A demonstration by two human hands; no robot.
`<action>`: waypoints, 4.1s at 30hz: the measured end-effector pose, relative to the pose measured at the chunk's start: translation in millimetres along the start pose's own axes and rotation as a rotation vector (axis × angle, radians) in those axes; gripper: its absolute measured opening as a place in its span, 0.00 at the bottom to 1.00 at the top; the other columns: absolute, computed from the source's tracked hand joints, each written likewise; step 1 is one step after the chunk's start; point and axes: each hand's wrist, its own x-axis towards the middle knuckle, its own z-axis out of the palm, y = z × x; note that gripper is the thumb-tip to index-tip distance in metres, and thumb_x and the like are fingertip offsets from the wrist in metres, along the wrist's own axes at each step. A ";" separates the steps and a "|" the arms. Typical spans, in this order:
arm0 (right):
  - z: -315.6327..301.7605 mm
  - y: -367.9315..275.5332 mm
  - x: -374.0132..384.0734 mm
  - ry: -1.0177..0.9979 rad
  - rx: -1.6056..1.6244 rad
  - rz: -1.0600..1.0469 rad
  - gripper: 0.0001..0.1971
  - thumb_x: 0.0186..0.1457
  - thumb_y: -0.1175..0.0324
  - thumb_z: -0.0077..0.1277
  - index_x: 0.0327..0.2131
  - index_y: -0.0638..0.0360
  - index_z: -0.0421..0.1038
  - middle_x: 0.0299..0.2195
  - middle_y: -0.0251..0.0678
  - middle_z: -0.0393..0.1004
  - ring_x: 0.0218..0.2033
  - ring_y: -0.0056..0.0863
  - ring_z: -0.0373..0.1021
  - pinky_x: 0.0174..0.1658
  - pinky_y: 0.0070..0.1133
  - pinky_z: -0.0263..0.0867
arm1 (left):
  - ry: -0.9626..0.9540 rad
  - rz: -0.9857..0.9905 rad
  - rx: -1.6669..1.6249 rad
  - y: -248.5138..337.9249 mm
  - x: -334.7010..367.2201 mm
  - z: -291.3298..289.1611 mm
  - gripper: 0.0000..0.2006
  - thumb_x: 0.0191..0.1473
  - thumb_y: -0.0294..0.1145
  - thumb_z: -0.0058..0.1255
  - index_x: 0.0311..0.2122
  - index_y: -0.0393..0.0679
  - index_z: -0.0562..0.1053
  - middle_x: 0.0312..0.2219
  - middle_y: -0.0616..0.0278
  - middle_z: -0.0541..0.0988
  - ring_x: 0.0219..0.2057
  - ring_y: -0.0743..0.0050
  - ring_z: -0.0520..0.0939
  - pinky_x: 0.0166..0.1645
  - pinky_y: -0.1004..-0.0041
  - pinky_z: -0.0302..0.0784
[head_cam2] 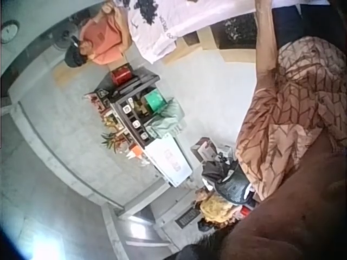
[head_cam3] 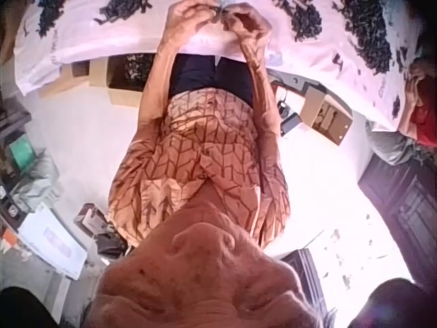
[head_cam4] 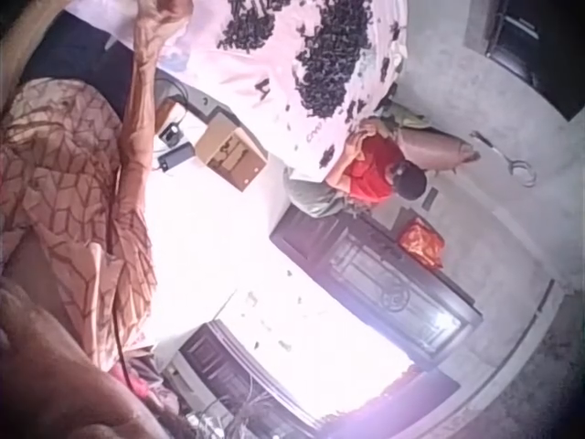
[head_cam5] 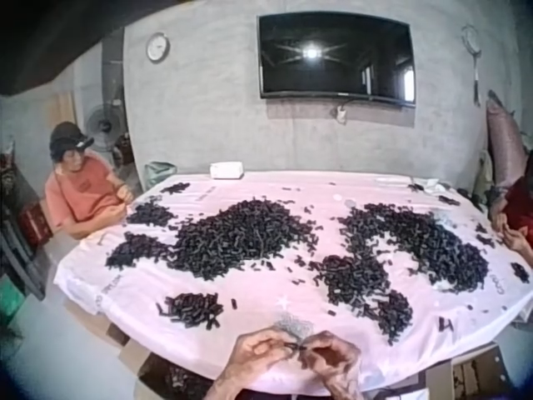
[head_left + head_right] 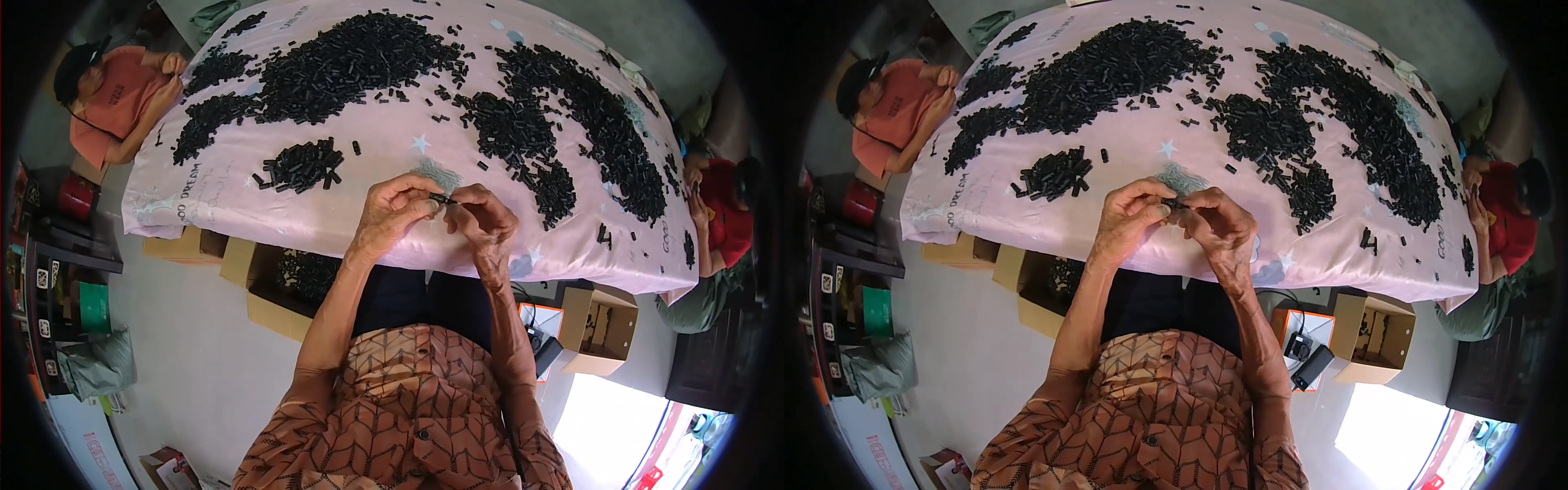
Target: Assembling small plastic components at a workshop table.
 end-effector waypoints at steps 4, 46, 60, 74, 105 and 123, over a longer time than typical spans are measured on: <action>-1.0 0.3 -1.6 0.008 -0.001 0.013 0.07 0.50 0.86 0.51 0.34 0.69 0.72 0.30 0.38 0.74 0.28 0.21 0.72 0.26 0.15 0.67 | -0.013 0.032 -0.001 0.2 0.7 1.0 0.11 0.51 0.15 0.52 0.41 0.34 0.74 0.35 0.63 0.77 0.35 0.80 0.77 0.40 0.80 0.74; 6.1 -3.8 -12.8 0.129 0.177 0.253 0.02 0.53 0.80 0.53 0.31 0.69 0.74 0.22 0.37 0.75 0.20 0.20 0.70 0.25 0.15 0.66 | -0.015 0.153 0.213 2.1 3.1 10.2 0.08 0.49 0.14 0.51 0.37 0.30 0.75 0.30 0.61 0.74 0.30 0.77 0.76 0.35 0.79 0.73; 11.4 8.8 -19.8 0.011 -0.089 -0.171 0.05 0.49 0.84 0.56 0.30 0.70 0.72 0.28 0.41 0.74 0.23 0.21 0.70 0.23 0.15 0.67 | -0.061 -0.052 -0.021 7.7 -0.3 -1.4 0.11 0.53 0.17 0.49 0.42 0.31 0.75 0.31 0.60 0.77 0.33 0.74 0.78 0.40 0.75 0.75; 9.6 -6.2 -12.6 -0.028 -0.716 -0.518 0.15 0.44 0.76 0.62 0.37 0.63 0.71 0.35 0.43 0.71 0.32 0.35 0.71 0.32 0.26 0.68 | -0.078 -0.139 -0.127 9.7 -1.0 -4.4 0.11 0.51 0.16 0.52 0.42 0.34 0.74 0.32 0.61 0.78 0.34 0.77 0.78 0.38 0.80 0.76; 13.5 -1.6 -10.0 -0.205 -0.708 -0.490 0.19 0.47 0.74 0.59 0.43 0.67 0.66 0.41 0.47 0.67 0.42 0.44 0.66 0.45 0.32 0.65 | -0.256 -0.207 -0.344 4.1 4.8 -13.0 0.20 0.47 0.16 0.56 0.44 0.39 0.62 0.29 0.62 0.76 0.31 0.78 0.77 0.32 0.82 0.72; 16.6 -1.4 -9.0 -0.166 -0.687 -0.526 0.17 0.46 0.78 0.58 0.40 0.69 0.65 0.38 0.48 0.67 0.37 0.43 0.66 0.39 0.31 0.66 | -0.193 -0.272 -0.271 10.9 0.5 -8.1 0.17 0.55 0.32 0.56 0.47 0.40 0.66 0.32 0.68 0.72 0.29 0.85 0.73 0.34 0.85 0.71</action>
